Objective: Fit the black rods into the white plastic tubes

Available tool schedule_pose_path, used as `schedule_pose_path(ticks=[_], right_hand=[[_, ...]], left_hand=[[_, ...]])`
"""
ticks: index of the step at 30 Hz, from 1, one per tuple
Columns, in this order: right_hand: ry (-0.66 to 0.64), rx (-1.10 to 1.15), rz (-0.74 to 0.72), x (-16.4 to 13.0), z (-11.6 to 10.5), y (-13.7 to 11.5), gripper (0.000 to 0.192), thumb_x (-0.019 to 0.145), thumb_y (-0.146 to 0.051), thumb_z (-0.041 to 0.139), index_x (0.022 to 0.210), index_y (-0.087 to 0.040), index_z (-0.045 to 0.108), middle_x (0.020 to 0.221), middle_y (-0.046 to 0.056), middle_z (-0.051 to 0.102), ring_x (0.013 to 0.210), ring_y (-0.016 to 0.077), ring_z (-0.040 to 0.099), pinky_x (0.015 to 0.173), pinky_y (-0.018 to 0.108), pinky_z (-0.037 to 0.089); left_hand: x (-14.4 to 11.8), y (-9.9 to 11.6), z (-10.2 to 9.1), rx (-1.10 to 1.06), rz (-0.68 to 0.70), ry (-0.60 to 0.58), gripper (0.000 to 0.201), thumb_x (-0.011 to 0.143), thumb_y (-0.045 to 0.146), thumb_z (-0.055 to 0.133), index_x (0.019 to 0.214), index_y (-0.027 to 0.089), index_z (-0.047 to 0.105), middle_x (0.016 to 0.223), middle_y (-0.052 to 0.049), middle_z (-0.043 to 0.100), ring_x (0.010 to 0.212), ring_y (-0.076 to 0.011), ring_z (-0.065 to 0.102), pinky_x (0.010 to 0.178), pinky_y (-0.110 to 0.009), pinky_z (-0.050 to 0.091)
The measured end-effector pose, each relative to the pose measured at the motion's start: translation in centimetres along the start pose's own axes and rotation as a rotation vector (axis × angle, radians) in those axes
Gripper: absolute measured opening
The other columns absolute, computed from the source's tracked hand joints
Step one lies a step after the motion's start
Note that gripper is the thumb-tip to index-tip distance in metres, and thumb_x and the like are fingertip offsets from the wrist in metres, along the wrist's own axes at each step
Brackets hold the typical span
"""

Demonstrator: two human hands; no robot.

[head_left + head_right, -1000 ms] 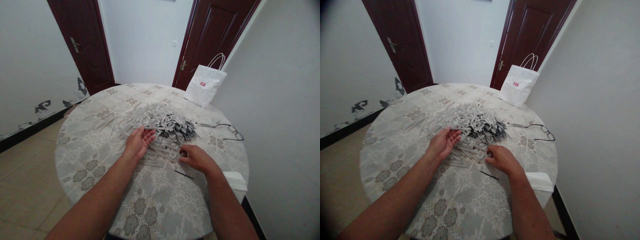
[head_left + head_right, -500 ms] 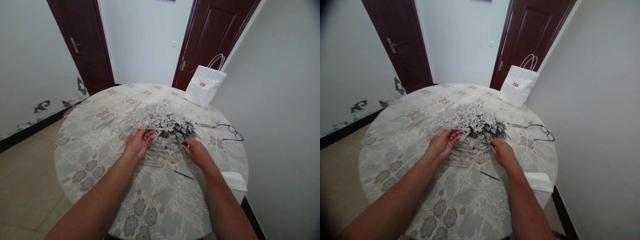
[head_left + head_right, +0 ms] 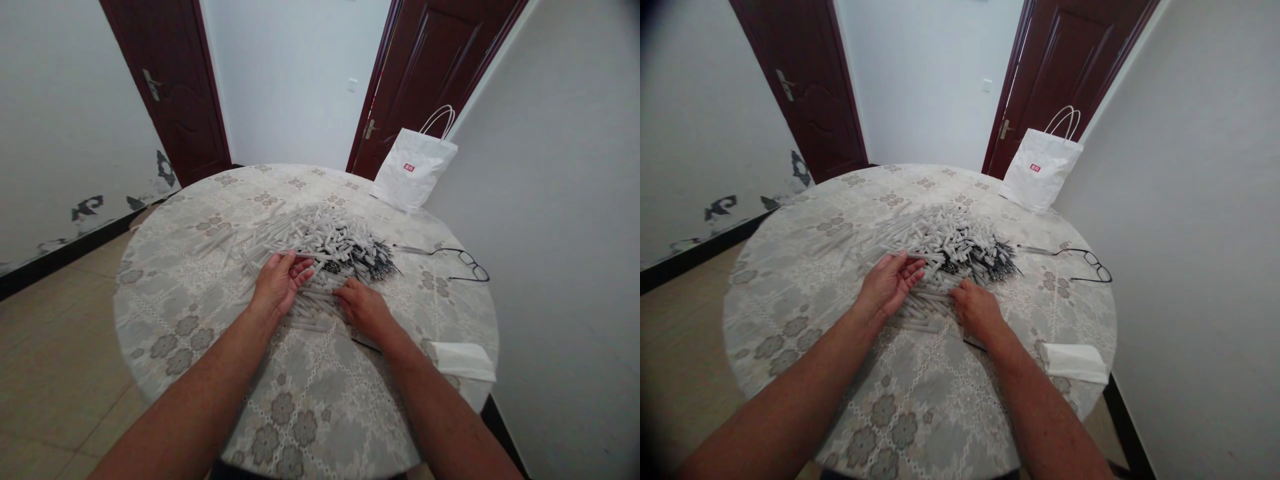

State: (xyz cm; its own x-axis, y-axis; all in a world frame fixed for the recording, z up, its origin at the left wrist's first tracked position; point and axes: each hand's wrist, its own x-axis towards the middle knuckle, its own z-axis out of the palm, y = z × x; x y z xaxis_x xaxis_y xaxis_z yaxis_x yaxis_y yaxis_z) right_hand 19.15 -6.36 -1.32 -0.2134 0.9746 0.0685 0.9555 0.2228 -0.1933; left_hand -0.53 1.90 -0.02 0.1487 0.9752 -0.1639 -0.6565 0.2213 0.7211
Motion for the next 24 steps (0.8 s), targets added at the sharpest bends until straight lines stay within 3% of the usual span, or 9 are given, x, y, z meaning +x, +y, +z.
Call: schedule_pose_path(ticks=[8,14,24], right_hand=[[-0.093,-0.121,0.093,0.9,-0.3,-1.1,0.037,0.105,-0.032,0.038,0.133,-0.029,0.061,0.118,0.009,0.063,0.100,0.0194,0.062,0.082,0.027,0.045],[-0.093,-0.152,0.125,1.4,-0.1,-1.7,0.030,0.103,-0.033,0.043,0.115,-0.024,0.069,0.111,0.008,0.065,0.098,0.0194,0.063,0.082,0.027,0.046],[-0.106,-0.160,0.109,1.4,-0.6,-1.9,0.026,0.099,-0.019,0.045,0.113,-0.023,0.066,0.111,0.008,0.064,0.095,0.0188,0.065,0.080,0.026,0.047]], left_hand=[[0.0,-0.1,-0.1,0.004,-0.002,-0.018,0.021,0.086,0.027,0.072,0.090,0.017,0.054,0.090,-0.008,0.073,0.080,-0.0191,0.075,0.064,-0.027,0.060],[0.0,0.1,-0.1,0.006,0.004,-0.014,0.019,0.088,0.025,0.070,0.089,0.017,0.053,0.089,-0.007,0.073,0.079,-0.0186,0.074,0.062,-0.027,0.061],[0.0,0.2,0.1,0.033,-0.003,0.006,0.019,0.086,0.024,0.071,0.088,0.017,0.054,0.087,-0.006,0.073,0.080,-0.0183,0.075,0.064,-0.027,0.061]])
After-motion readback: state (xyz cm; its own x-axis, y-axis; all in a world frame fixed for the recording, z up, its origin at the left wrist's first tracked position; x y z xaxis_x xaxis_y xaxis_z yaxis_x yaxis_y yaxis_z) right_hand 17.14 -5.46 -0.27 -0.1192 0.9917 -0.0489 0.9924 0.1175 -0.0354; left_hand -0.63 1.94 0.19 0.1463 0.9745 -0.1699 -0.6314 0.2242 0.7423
